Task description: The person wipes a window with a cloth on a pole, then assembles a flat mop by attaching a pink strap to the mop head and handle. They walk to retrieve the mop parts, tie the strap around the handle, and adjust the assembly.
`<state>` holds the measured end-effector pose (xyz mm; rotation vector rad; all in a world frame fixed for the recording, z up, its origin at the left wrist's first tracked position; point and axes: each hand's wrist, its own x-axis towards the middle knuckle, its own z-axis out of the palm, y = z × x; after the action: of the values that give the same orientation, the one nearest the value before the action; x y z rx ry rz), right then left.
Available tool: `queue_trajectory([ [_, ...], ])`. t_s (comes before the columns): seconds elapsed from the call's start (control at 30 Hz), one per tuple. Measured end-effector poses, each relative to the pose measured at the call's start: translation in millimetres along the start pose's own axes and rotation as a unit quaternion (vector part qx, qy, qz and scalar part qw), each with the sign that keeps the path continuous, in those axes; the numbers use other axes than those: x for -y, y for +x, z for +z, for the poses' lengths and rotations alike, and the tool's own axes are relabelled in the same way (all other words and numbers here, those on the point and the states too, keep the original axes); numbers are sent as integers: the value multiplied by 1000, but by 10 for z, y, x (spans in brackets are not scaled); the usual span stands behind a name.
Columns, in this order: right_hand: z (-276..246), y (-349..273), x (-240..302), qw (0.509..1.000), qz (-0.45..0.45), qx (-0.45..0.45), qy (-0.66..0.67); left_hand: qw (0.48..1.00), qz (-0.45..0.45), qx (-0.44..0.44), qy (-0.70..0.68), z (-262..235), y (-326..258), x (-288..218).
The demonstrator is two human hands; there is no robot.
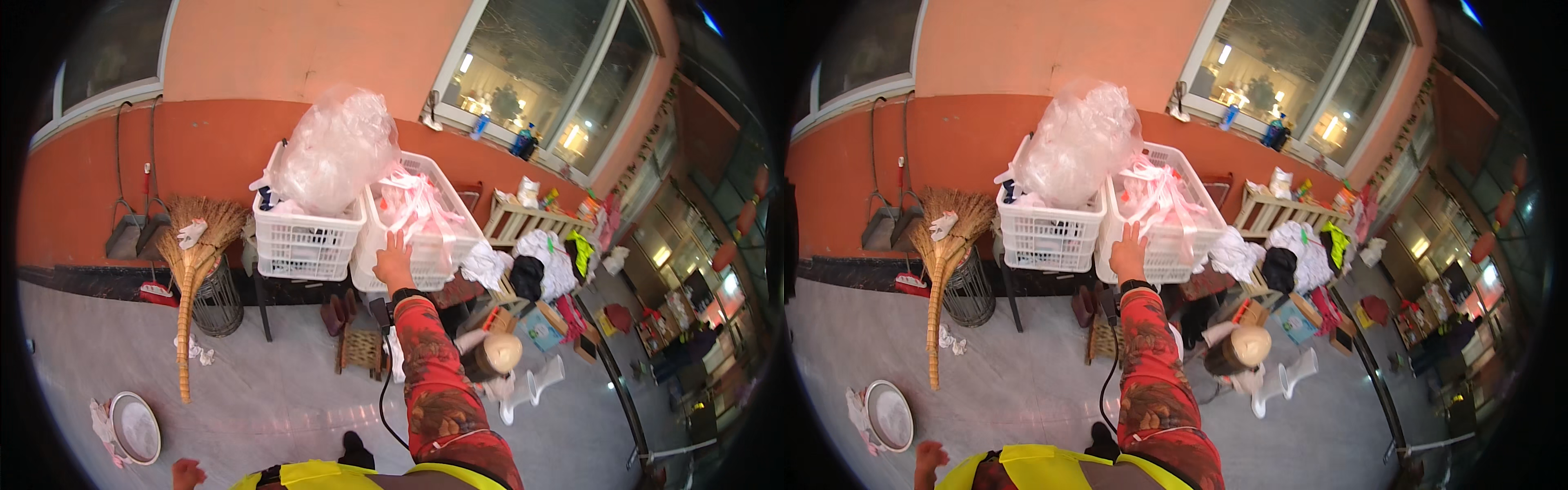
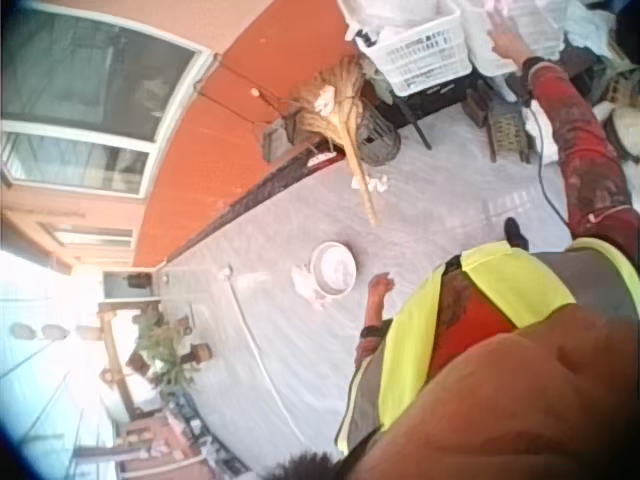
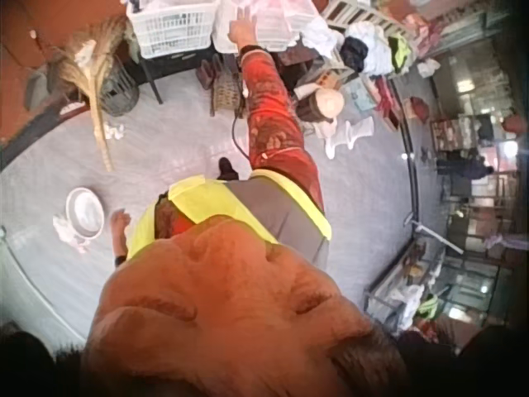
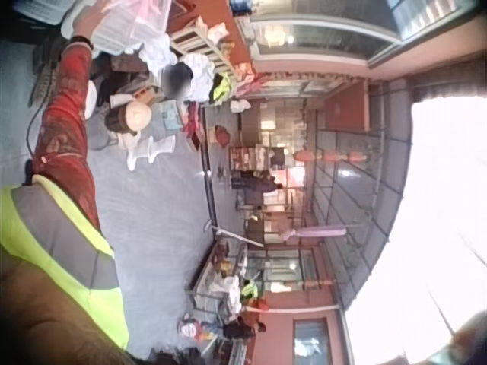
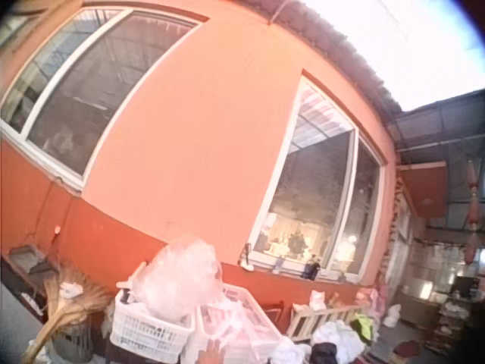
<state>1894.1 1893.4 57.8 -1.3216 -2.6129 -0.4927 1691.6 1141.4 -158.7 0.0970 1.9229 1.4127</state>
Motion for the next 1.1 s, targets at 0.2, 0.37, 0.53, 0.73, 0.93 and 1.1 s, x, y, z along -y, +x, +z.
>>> queue_trajectory([
  [0.2, -240, 923, -852, 989, 36, -33, 139, 950, -261, -131, -108, 113, -504, 207],
  [0.37, -1615, 408, -701, 747, -126, -423, 497, 995, 73, -69, 4, 1612, -261, -1522],
  [0.53, -1697, -1510, 744, 453, -602, 30, 657, 908, 199, 200, -311, 3098, -598, -3232],
  [0.73, -1302, -2177, 973, 430, -542, 272, 669, 940, 256, 220, -45, 3150, -1010, -3540],
  [0.93, -1265, -2287, 1683, 421, -601, 229, 640, 970, 225, 96, -8, 2569, -1334, -2824],
  [1.1, -1605, -2755, 2568, 389, -676, 249, 574, 966, 232, 54, -99, 1763, -1660, -2284],
])
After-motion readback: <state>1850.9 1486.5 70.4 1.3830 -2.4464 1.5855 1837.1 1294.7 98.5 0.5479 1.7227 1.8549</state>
